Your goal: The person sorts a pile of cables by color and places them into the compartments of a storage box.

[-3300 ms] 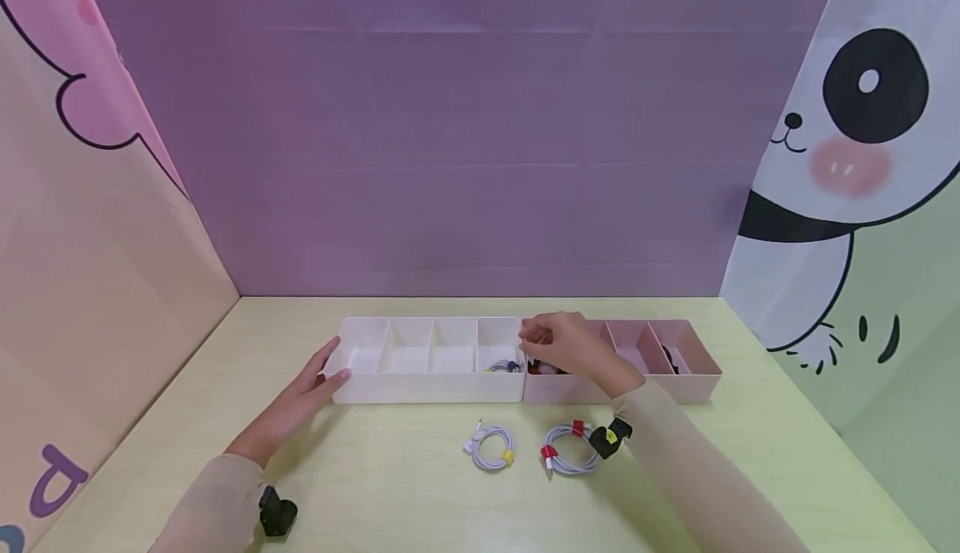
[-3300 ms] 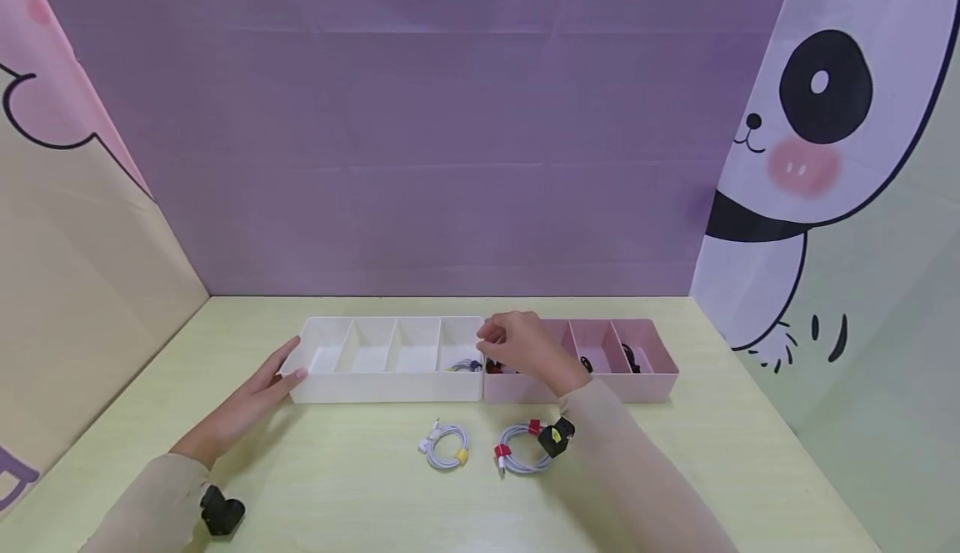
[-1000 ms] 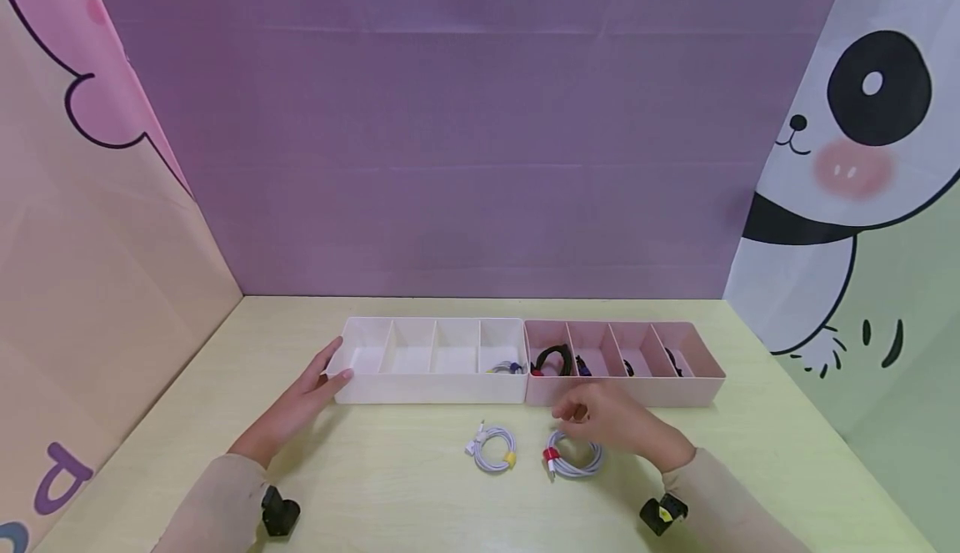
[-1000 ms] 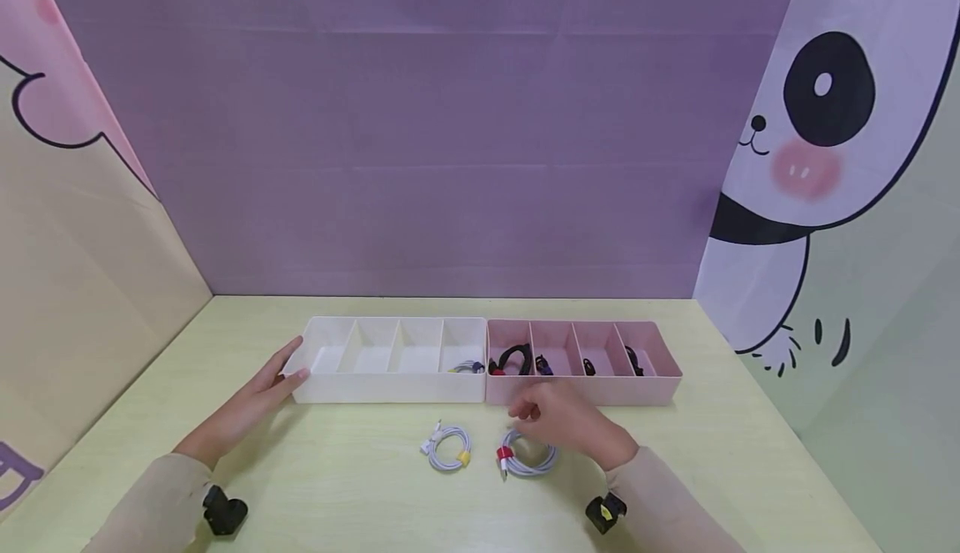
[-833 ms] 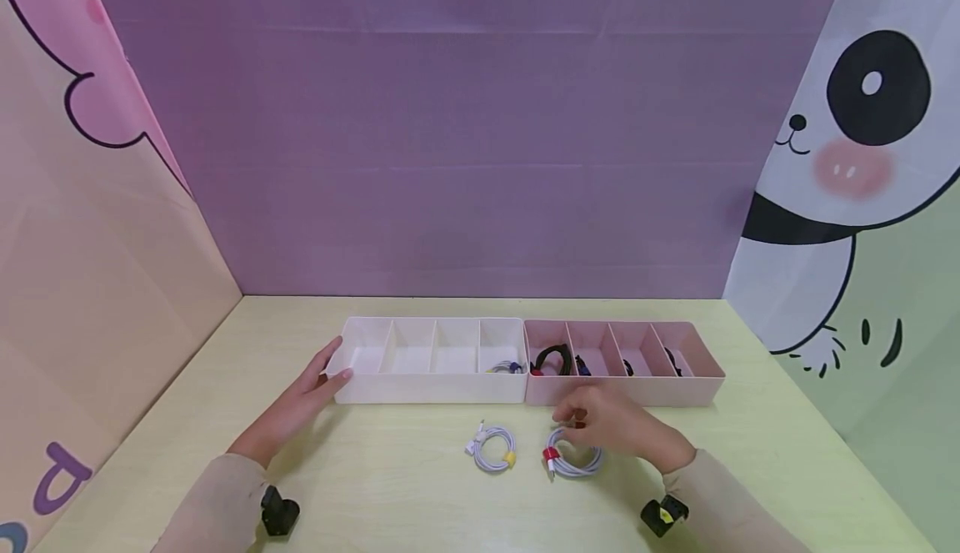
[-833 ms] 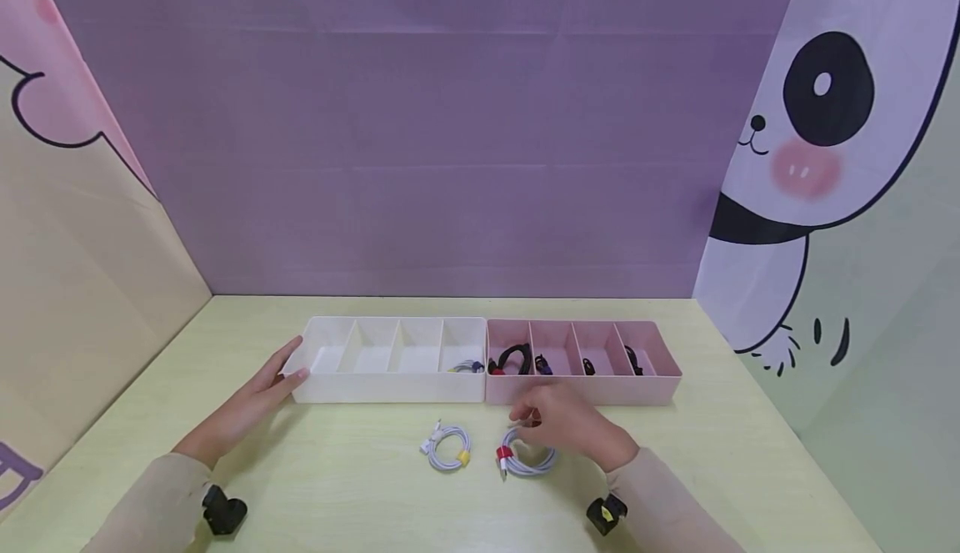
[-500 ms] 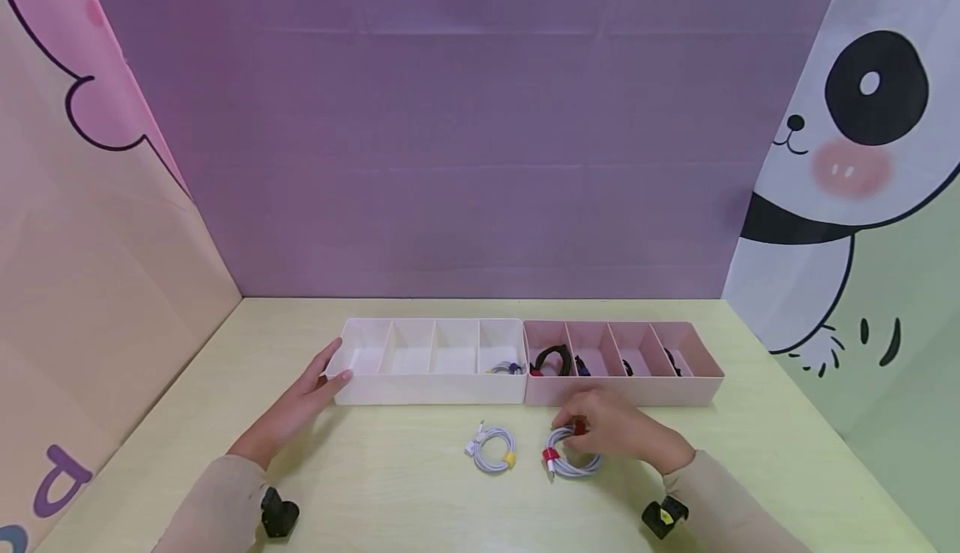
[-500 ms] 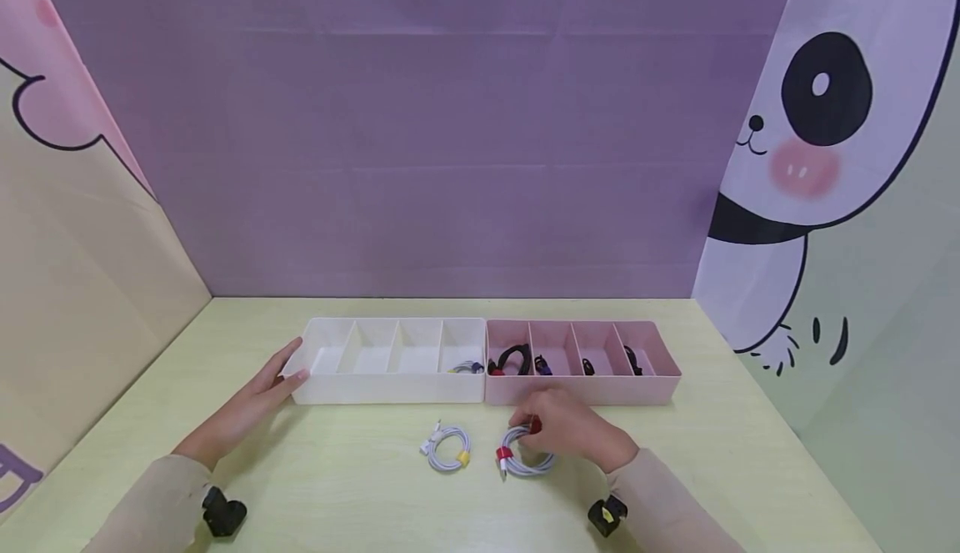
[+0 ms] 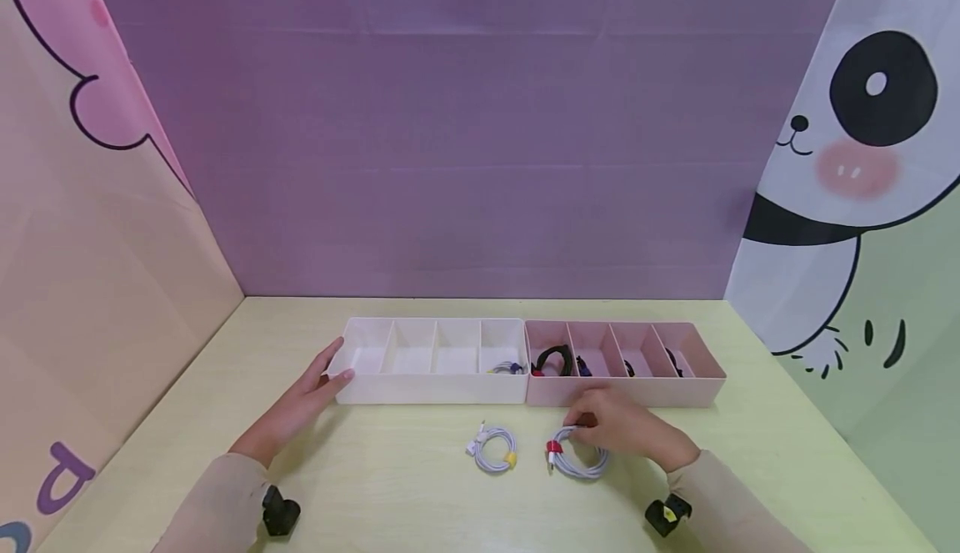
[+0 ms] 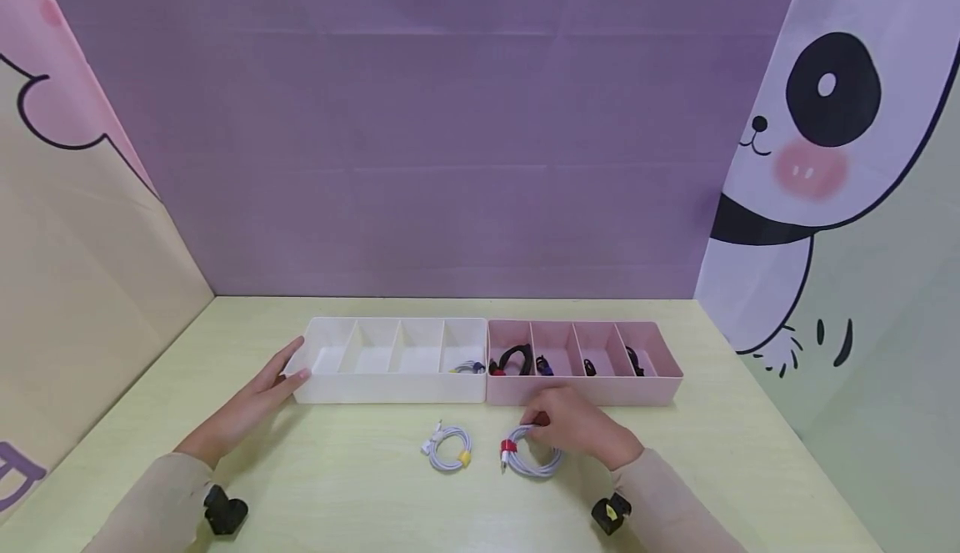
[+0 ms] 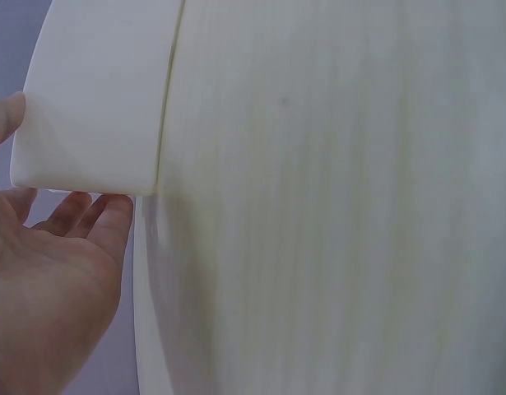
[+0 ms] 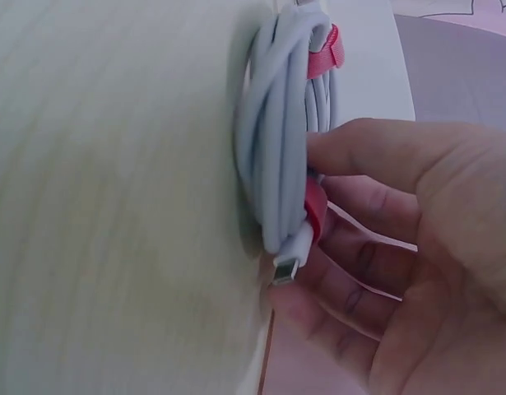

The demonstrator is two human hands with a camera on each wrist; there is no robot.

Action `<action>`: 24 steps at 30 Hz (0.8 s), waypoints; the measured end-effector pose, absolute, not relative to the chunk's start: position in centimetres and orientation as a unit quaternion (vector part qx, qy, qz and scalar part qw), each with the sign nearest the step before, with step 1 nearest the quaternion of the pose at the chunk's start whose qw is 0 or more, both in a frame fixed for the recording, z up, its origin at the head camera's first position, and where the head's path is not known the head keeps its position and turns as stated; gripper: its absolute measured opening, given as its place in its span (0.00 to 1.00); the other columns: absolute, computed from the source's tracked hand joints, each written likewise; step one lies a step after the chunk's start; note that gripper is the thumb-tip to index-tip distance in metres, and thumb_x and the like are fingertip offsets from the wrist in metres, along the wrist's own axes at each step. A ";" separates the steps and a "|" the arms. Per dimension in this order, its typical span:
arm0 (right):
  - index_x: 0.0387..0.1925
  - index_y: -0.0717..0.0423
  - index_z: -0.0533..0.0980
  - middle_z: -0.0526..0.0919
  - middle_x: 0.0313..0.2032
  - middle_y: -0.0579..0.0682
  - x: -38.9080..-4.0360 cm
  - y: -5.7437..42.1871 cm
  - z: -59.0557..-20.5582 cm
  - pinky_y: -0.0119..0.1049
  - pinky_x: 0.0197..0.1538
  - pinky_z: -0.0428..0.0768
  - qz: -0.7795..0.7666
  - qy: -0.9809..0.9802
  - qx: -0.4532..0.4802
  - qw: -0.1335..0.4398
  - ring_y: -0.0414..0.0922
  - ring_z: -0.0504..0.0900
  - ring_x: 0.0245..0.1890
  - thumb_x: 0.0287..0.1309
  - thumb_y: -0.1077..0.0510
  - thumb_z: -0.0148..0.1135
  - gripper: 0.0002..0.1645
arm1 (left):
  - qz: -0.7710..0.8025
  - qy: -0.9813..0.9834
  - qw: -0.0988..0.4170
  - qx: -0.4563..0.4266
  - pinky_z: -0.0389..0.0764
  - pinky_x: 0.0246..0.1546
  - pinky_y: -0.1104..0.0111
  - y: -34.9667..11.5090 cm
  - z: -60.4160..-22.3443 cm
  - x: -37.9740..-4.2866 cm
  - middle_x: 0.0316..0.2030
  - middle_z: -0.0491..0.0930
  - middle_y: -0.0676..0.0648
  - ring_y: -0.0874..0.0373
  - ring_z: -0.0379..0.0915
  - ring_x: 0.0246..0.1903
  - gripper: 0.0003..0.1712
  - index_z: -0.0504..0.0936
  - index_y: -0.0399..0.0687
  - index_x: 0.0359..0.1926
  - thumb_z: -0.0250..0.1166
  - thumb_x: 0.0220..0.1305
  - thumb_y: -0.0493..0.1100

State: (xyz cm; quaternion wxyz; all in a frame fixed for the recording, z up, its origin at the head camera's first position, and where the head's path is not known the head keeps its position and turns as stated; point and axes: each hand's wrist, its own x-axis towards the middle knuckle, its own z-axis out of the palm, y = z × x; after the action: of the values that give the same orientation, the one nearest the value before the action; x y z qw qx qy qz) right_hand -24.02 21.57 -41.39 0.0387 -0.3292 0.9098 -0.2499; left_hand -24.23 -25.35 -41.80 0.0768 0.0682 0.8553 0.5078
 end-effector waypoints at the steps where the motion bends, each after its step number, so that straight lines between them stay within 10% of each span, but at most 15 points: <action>1: 0.33 0.52 0.86 0.77 0.31 0.36 -24.0 21.6 -41.4 0.30 0.34 0.76 -0.252 0.909 -0.329 0.039 0.36 0.72 0.33 0.56 0.64 0.71 0.04 | 0.508 0.855 0.077 0.068 0.48 0.68 0.35 -25.3 -41.8 -24.2 0.78 0.32 0.33 0.29 0.40 0.73 0.46 0.34 0.58 0.81 0.51 0.77 0.61; 24: 0.34 0.52 0.84 0.79 0.31 0.38 -24.1 21.9 -40.8 0.30 0.33 0.80 -0.296 0.904 -0.301 0.062 0.35 0.77 0.30 0.60 0.59 0.70 0.02 | 0.505 0.857 0.081 0.063 0.48 0.68 0.35 -25.2 -41.7 -24.2 0.78 0.32 0.33 0.28 0.38 0.73 0.47 0.33 0.59 0.81 0.51 0.76 0.61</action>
State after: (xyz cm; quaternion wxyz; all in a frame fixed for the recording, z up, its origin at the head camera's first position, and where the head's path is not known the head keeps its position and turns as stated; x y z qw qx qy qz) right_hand -24.13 21.94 -40.75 0.0619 -0.3012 0.9044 -0.2960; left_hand -24.24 -25.25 -41.75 0.0813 0.0633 0.8572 0.5045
